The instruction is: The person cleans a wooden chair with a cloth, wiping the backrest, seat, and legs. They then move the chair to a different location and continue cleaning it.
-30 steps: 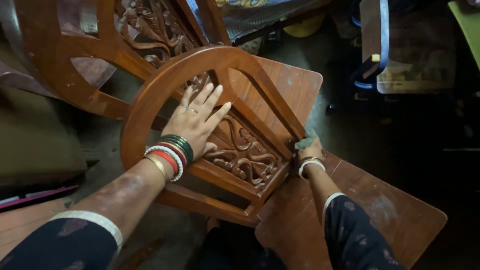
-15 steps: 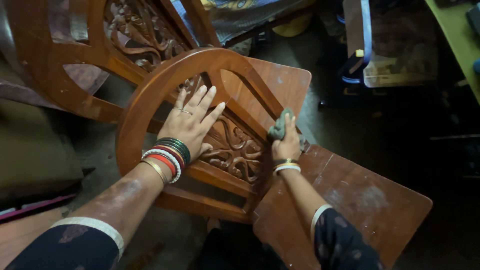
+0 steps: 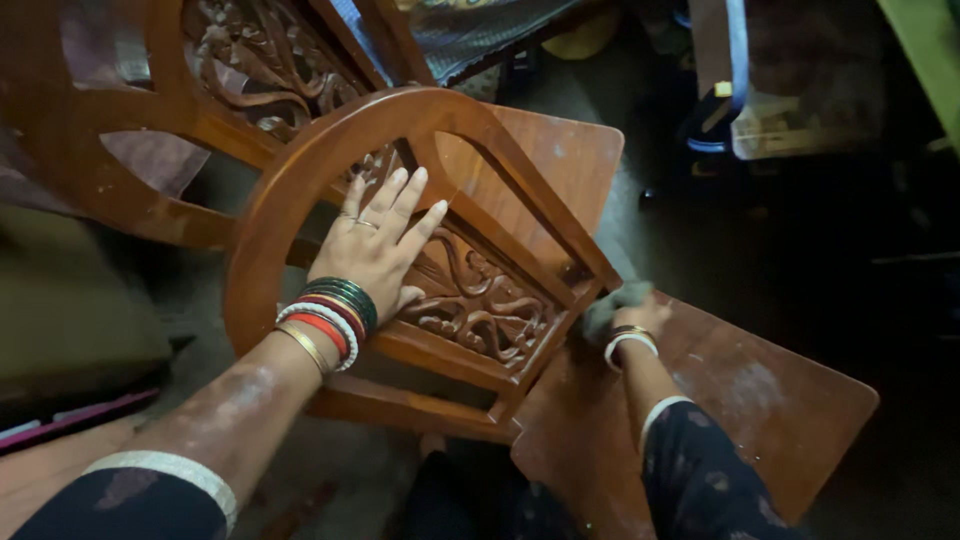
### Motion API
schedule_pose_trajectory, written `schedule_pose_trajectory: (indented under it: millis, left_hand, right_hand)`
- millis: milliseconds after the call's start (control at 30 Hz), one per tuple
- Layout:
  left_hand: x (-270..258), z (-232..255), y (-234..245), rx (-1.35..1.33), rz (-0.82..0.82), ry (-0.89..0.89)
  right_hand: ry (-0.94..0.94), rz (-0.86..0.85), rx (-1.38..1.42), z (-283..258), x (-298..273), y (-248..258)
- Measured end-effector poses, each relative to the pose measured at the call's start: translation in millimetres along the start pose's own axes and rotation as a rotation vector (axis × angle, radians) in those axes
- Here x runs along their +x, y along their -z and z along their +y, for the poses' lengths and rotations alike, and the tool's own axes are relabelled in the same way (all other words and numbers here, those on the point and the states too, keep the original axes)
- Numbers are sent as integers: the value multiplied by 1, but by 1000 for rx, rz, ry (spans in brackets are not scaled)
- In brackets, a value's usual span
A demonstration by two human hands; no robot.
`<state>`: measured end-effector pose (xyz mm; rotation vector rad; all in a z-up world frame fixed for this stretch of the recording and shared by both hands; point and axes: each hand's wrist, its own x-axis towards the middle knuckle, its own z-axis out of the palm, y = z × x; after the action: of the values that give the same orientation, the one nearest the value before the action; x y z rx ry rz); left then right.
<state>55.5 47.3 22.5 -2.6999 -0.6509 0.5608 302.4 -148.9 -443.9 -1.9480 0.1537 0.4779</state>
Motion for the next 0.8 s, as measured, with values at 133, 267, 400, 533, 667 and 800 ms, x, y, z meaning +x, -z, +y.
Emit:
schedule_pose_trajectory:
  millis: [133, 267, 400, 533, 667, 800]
  left_hand:
    - [-1, 1, -2, 15, -9, -1]
    - [1, 0, -2, 38, -12, -6]
    - [4, 0, -6, 24, -32, -5]
    - [4, -4, -13, 27, 6, 14]
    - [2, -8, -15, 23, 14, 30]
    - [1, -9, -17, 30, 12, 34]
  right_hand:
    - [369, -83, -490, 4, 11, -1]
    - [73, -356, -258, -19, -6, -23]
    - [-87, -294, 79, -35, -30, -27]
    - [146, -371, -56, -28, -53, -14]
    - [452, -429, -463, -15, -82, 13]
    - [473, -621, -538, -8, -134, 40]
